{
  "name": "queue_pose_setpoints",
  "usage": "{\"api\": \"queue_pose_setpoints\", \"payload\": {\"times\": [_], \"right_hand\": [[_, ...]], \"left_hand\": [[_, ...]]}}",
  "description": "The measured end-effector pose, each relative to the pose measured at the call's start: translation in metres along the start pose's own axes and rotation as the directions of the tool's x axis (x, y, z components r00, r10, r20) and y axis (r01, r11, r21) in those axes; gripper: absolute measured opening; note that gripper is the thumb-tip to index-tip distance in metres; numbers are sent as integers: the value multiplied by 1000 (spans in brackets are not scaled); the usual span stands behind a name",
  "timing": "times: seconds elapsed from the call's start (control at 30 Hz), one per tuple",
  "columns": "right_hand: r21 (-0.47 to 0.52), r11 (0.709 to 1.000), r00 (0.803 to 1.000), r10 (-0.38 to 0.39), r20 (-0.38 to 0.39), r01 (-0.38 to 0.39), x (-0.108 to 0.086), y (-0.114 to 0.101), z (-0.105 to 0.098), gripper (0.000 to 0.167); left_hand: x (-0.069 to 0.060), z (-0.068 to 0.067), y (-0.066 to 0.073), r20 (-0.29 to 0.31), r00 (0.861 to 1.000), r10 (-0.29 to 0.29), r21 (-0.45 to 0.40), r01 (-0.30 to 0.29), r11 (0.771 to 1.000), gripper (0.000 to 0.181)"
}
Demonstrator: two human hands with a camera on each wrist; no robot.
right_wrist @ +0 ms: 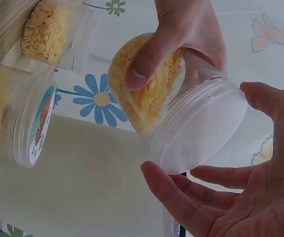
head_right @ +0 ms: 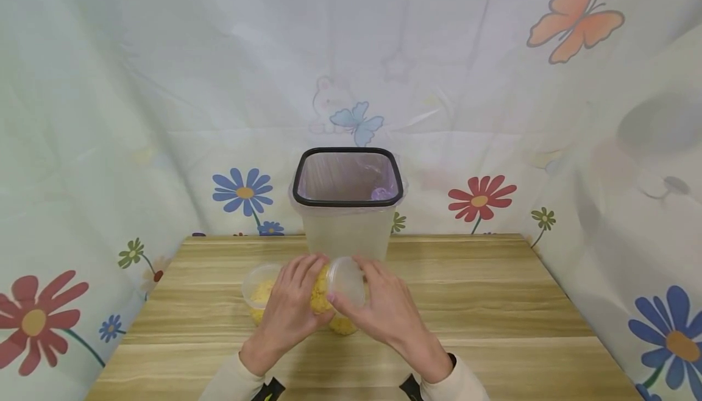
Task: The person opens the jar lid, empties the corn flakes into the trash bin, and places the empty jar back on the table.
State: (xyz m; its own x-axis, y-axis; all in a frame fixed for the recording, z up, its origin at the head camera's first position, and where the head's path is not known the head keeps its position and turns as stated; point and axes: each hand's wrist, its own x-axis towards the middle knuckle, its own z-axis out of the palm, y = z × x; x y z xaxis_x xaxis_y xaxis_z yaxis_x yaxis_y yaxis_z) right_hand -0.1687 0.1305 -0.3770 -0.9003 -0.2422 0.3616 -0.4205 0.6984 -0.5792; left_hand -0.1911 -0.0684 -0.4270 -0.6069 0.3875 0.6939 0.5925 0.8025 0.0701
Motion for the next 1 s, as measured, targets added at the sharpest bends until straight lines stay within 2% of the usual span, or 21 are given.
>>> {"api": "queue_pose_setpoints", "payload": {"times": [0.27,0.53,0.83,0.9,1.0], "right_hand": [[40,998,999,-41,-14,42,-1,0,-2,69],[51,981,983,-185,6,185,-1,7,-4,73],[49,940,941,-338,20,336,0,14,-7,80],[20,923,923,-385,12,384,1,15,-7,82],[-42,879,880,-475,-3,474,2,17,-7,87]], "left_hand": [[2,0,0,-28,1000,14,8,-14,1000,96],[2,0,0,-41,999,27,0,-27,1000,92],[1,-1,0,-31,999,35,4,-35,999,99],[1,-1,0,-28,999,34,3,-34,999,99],[1,-2,0,-27,999,33,-2,-33,999,99]]}}
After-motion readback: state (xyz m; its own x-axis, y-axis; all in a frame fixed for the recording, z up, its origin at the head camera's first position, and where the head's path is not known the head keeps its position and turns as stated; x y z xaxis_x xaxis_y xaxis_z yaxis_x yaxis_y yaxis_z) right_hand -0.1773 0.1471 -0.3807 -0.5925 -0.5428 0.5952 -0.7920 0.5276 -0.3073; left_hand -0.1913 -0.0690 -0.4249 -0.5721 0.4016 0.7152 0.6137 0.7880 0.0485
